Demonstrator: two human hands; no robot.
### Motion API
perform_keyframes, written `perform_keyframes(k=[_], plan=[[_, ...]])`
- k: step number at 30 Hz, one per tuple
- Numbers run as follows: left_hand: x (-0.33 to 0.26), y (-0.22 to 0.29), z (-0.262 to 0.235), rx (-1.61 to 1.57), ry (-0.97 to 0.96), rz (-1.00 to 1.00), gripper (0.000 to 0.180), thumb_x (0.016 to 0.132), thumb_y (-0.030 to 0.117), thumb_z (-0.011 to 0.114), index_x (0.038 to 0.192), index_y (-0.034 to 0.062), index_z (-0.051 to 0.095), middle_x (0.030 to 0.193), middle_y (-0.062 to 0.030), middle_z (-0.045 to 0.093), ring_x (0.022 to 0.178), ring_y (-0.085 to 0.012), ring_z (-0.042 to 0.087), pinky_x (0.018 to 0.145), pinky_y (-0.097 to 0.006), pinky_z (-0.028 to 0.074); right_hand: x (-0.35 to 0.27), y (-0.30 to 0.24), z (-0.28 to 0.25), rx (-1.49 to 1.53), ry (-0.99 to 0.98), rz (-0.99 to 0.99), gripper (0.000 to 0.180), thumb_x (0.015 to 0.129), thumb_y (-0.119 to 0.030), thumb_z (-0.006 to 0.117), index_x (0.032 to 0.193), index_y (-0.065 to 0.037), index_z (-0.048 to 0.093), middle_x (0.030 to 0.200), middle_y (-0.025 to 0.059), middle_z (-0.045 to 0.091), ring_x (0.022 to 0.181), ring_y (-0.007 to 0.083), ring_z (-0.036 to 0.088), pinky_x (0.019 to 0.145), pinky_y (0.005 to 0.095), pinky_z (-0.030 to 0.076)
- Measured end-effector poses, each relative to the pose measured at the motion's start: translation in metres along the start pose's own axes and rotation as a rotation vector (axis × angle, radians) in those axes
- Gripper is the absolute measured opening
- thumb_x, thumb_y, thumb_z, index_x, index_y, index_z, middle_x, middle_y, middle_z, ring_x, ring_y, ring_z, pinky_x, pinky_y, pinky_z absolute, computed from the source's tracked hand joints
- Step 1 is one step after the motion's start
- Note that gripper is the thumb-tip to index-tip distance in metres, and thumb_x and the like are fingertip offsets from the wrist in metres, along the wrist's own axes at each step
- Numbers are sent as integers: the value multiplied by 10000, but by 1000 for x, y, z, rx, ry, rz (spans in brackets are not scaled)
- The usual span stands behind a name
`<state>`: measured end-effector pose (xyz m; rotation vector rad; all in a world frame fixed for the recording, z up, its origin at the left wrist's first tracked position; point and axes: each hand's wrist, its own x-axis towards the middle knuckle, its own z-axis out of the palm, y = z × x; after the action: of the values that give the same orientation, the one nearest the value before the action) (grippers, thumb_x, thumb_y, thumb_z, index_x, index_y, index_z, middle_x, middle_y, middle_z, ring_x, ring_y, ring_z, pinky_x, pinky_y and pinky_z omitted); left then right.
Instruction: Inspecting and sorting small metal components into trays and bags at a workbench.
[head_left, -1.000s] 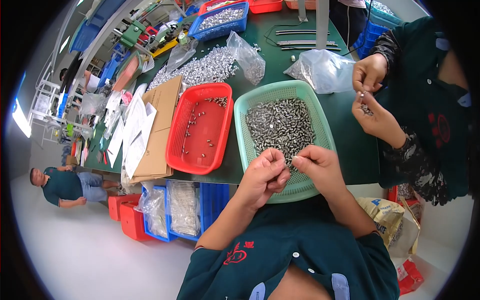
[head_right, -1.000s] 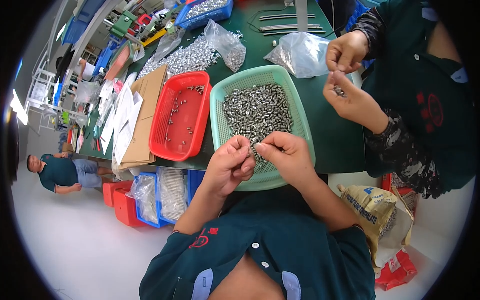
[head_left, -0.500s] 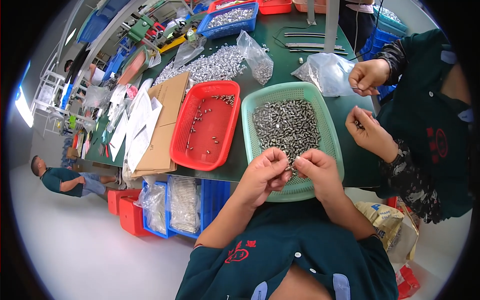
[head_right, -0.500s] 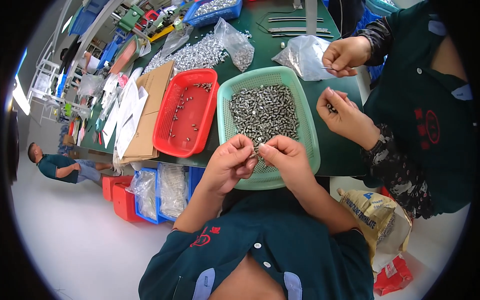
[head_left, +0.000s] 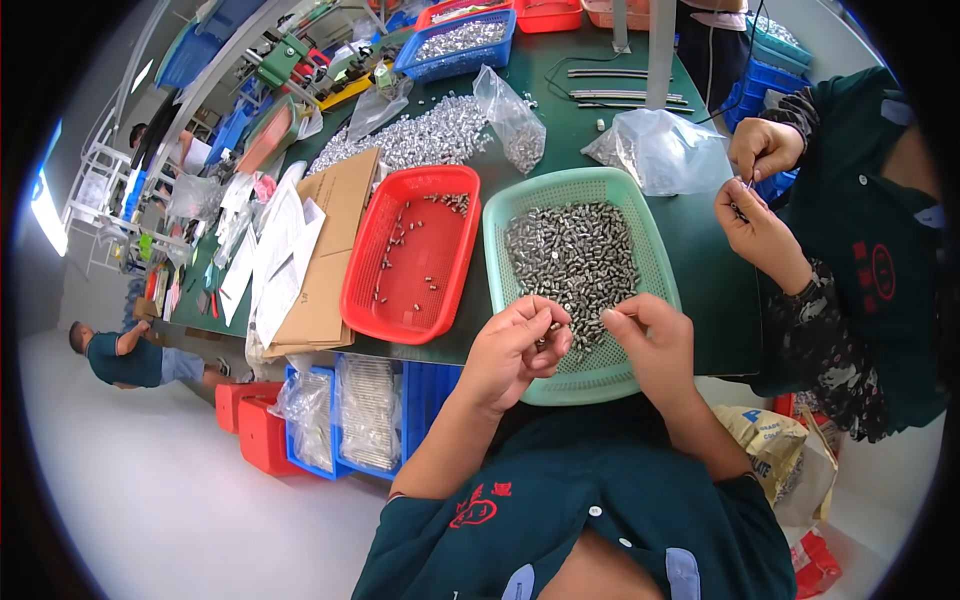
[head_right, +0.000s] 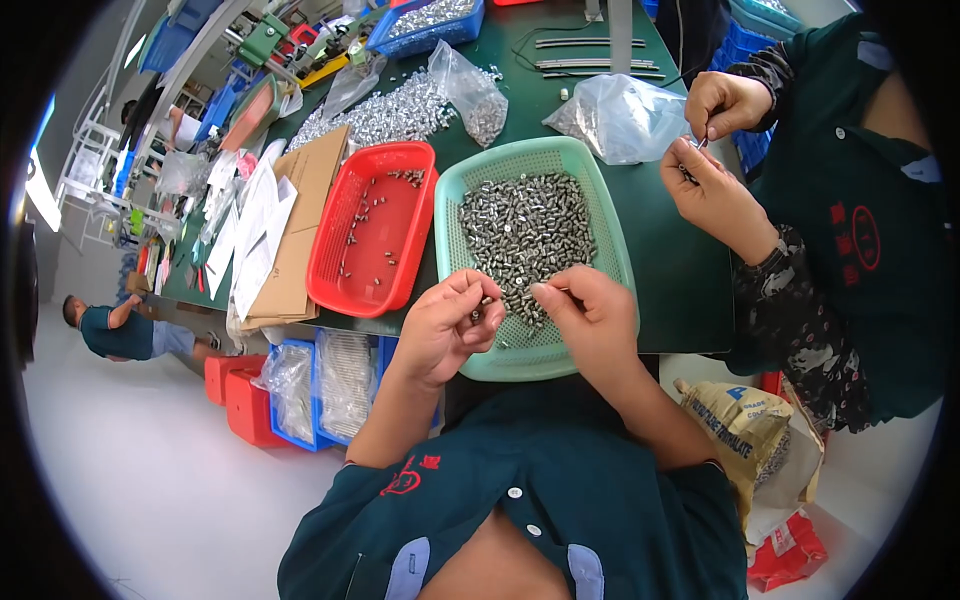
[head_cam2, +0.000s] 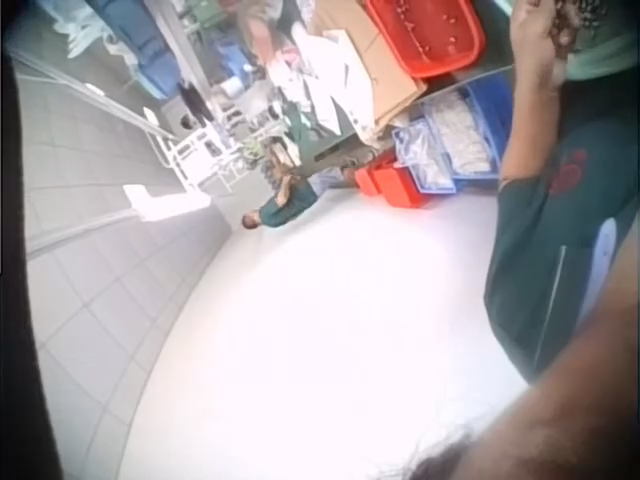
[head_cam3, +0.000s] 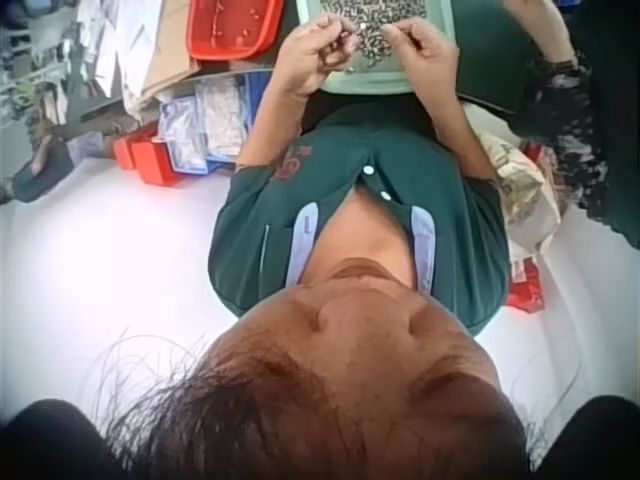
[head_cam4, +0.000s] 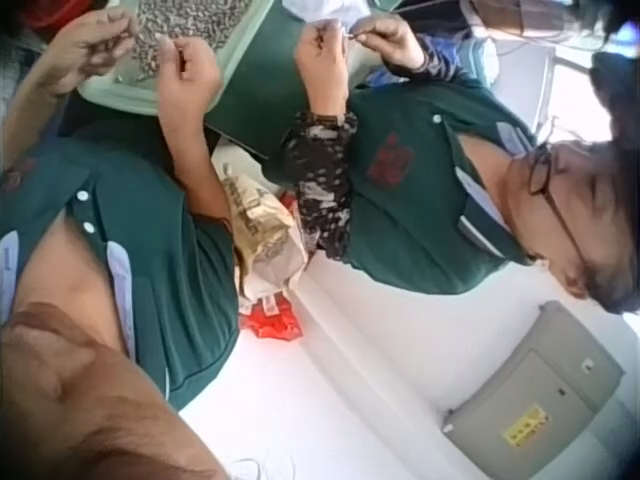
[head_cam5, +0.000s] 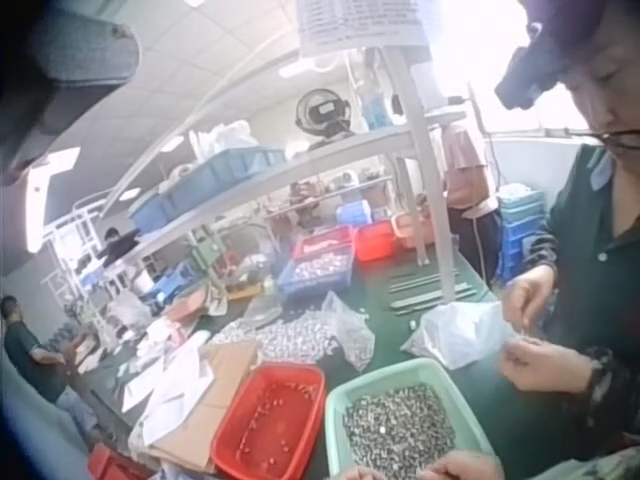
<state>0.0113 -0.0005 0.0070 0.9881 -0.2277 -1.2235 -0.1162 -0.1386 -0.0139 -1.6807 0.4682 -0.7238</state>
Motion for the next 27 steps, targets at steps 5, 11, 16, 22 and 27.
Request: perform_keyframes(k=[5, 11, 16, 22, 27], plan=[[3, -4, -4, -100, -98, -31, 129, 947, 167, 468, 1000, 51, 489, 685, -57, 506, 483, -68, 327, 459, -201, 271, 2, -16, -1, -516, 60, -448, 91, 801, -77, 657, 767, -23, 592, 619, 79, 521, 550, 158, 501, 523, 275, 390], [4, -11, 0, -215, -210, -47, 122, 942, 154, 485, 1052, 106, 459, 629, -29, 454, 478, -62, 321, 448, -202, 264, -3, -4, 9, 237, -53, 116, 105, 838, -71, 626, 784, 7, 580, 619, 19, 498, 588, 75, 465, 523, 245, 377], [5, -11, -1, -185, -211, -45, 107, 937, 157, 493, 1018, 112, 439, 633, -15, 443, 488, -56, 299, 450, -188, 233, 0, -4, 3, 171, -151, 113, 132, 836, -79, 632, 766, 22, 584, 632, 16, 514, 597, 72, 474, 524, 250, 378], [5, -11, -7, 125, -211, 24, 135, 922, 162, 515, 1008, 95, 435, 611, 0, 430, 492, -53, 302, 445, -196, 225, 10, -12, -7, -133, -246, -213, 111, 803, -74, 658, 763, 17, 607, 660, 52, 556, 605, 122, 525, 540, 256, 405], [5, -5, 7, 63, -207, 53, 143, 921, 157, 517, 1010, 84, 433, 611, -6, 440, 502, -58, 313, 454, -199, 230, -3, -3, 4, 130, -145, -19, 124, 786, -85, 675, 758, 14, 605, 656, 81, 563, 596, 179, 543, 541, 290, 407]])
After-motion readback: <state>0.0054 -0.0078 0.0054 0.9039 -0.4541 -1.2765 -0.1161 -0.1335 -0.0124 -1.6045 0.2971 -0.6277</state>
